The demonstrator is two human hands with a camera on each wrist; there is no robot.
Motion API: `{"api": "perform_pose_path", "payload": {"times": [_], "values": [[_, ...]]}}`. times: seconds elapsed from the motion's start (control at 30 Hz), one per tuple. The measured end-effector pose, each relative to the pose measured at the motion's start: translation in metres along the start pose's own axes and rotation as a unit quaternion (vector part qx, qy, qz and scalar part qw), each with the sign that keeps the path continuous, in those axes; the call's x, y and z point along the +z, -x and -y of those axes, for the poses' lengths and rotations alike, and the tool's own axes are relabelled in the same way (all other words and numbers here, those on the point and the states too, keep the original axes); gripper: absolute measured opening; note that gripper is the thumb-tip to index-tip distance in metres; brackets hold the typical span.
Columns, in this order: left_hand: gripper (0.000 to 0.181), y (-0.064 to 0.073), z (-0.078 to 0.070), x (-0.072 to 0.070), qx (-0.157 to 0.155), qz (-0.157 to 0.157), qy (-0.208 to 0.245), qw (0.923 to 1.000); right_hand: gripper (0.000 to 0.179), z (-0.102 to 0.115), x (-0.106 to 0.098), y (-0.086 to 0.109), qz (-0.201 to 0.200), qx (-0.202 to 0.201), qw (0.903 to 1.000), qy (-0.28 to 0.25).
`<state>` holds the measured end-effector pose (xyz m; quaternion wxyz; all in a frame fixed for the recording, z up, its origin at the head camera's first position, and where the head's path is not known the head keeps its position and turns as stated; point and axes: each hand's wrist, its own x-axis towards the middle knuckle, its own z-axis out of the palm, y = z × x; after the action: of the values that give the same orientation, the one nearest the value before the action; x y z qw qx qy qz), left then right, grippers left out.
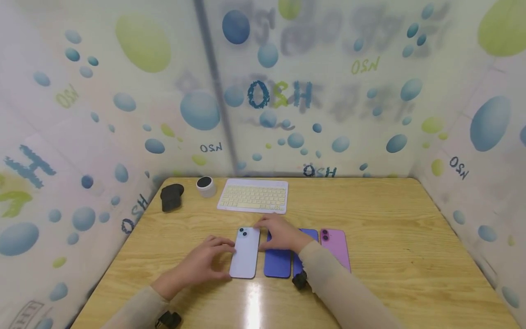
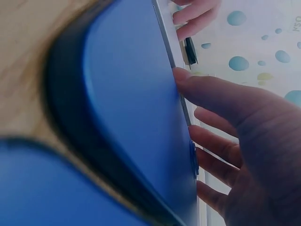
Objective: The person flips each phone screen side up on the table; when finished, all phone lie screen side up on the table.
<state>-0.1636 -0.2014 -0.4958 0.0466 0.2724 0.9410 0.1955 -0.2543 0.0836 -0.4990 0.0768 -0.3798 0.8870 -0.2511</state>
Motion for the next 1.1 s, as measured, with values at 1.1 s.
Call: {"api": "perform_pose_path", "payload": {"times": [1.1], "values": [[0.066,0.0,-0.008,-0.004,0.028,-0.005,-0.078,0.9965,0.06,0.008,0.004,-0.005,-0.028,0.052,0.9943,-0.089]]}}
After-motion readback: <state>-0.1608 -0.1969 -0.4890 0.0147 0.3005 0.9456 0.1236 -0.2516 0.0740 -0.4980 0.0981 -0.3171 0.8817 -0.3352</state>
